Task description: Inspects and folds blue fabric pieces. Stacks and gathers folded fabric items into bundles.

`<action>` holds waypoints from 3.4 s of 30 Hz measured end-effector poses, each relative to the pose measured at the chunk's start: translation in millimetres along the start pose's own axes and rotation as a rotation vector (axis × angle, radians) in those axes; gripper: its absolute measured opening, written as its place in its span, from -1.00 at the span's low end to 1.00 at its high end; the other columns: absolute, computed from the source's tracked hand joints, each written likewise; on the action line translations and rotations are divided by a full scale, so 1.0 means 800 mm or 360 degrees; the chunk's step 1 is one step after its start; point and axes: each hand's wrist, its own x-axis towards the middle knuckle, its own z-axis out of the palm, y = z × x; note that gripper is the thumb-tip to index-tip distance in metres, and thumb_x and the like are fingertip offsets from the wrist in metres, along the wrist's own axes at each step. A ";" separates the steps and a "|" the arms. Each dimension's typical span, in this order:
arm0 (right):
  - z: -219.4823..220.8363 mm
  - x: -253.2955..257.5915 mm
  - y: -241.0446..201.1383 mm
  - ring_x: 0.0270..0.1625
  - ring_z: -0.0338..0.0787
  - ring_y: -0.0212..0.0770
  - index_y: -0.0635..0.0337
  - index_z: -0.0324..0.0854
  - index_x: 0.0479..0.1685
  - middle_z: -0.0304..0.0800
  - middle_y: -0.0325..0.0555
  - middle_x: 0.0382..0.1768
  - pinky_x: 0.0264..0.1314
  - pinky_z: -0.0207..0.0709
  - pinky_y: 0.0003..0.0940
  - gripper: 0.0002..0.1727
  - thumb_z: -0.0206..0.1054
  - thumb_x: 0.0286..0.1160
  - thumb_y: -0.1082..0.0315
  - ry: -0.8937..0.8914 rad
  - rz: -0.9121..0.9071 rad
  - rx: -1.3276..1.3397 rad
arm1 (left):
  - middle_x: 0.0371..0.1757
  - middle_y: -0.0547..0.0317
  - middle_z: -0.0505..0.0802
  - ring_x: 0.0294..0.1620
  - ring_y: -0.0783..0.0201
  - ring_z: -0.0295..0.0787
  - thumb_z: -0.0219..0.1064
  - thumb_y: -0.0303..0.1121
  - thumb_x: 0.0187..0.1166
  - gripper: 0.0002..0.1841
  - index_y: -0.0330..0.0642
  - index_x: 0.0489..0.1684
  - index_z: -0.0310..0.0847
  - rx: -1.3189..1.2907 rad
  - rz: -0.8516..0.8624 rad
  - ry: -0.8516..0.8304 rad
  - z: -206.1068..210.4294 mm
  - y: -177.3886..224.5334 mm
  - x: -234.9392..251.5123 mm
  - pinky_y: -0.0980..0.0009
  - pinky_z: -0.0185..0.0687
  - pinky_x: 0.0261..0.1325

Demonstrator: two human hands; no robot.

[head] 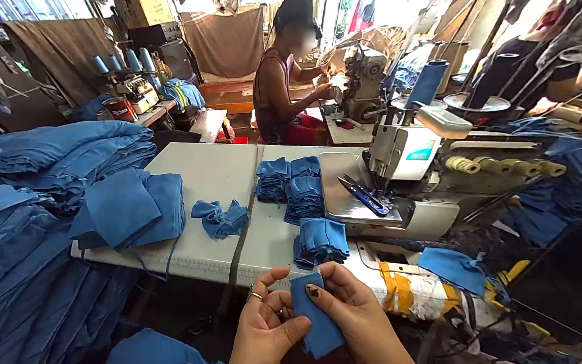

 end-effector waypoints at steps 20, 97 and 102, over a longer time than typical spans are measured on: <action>-0.035 -0.003 0.008 -0.28 0.68 -0.42 -0.07 0.74 0.20 0.73 -0.30 -0.25 -0.23 0.63 -0.47 -0.61 0.31 0.40 0.46 -0.0301 -0.0312 -0.1190 | -0.40 0.41 0.75 -0.47 0.55 0.67 0.71 -0.42 0.09 -0.42 -0.24 0.15 0.56 0.1433 0.0492 0.0251 -0.002 0.016 -0.010 0.62 0.64 -0.43; -0.056 0.009 0.016 0.06 0.71 -0.49 -0.11 0.73 -0.02 0.75 -0.39 0.01 0.08 0.60 -0.55 -0.50 0.16 0.64 -0.30 -0.1017 0.0254 0.0834 | -0.07 0.34 0.94 -0.04 0.55 0.85 0.32 -0.29 0.69 -0.80 0.01 0.07 0.86 0.0129 0.0149 -0.0829 0.005 0.028 0.049 0.53 0.76 0.12; -0.083 0.026 -0.003 -0.25 0.70 -0.56 0.02 0.73 -0.09 0.72 -0.36 -0.10 -0.27 0.64 -0.61 -0.75 0.32 0.68 0.05 -0.0511 -0.0025 0.0025 | -0.11 0.25 0.78 0.05 0.36 0.73 0.36 -0.14 0.66 -0.76 -0.06 -0.35 0.72 0.0451 0.0432 -0.0945 -0.010 0.047 0.119 0.39 0.66 0.20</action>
